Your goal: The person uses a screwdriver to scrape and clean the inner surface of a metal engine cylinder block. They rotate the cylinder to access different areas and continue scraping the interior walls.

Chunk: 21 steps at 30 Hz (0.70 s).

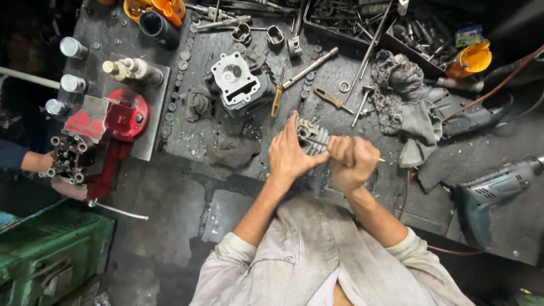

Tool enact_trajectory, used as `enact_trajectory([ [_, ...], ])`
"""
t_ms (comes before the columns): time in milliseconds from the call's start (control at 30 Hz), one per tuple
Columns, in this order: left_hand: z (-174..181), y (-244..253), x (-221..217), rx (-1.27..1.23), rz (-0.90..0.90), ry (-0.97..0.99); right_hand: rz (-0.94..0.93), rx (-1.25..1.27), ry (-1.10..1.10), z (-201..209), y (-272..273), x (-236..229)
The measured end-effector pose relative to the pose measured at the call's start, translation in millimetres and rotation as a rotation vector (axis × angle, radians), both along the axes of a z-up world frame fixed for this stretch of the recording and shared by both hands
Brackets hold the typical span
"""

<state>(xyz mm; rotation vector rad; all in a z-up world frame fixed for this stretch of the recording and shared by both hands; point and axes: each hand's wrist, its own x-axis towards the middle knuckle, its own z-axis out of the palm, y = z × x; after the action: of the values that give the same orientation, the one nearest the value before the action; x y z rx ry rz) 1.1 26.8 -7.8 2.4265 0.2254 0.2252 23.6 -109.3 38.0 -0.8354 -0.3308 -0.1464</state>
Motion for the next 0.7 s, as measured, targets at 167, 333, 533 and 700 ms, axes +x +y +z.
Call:
enact_trajectory([
  [167, -0.9, 1.2, -0.3, -0.016, -0.014, -0.044, 0.001, -0.114, -0.015, -9.0, 8.8, 7.1],
  [333, 0.6, 1.7, 1.7, -0.042, 0.000, -0.080, 0.043, -0.038, 0.051, -18.4, 22.2, 11.7],
  [533, 6.4, -1.8, 3.1, -0.072, 0.021, 0.043, 0.033, -0.087, -0.144, -19.8, 18.4, 15.6],
  [700, 15.4, -1.0, 6.0, -0.106, -0.008, 0.082, 0.218, -0.074, -0.304, -10.1, 11.0, 29.9],
])
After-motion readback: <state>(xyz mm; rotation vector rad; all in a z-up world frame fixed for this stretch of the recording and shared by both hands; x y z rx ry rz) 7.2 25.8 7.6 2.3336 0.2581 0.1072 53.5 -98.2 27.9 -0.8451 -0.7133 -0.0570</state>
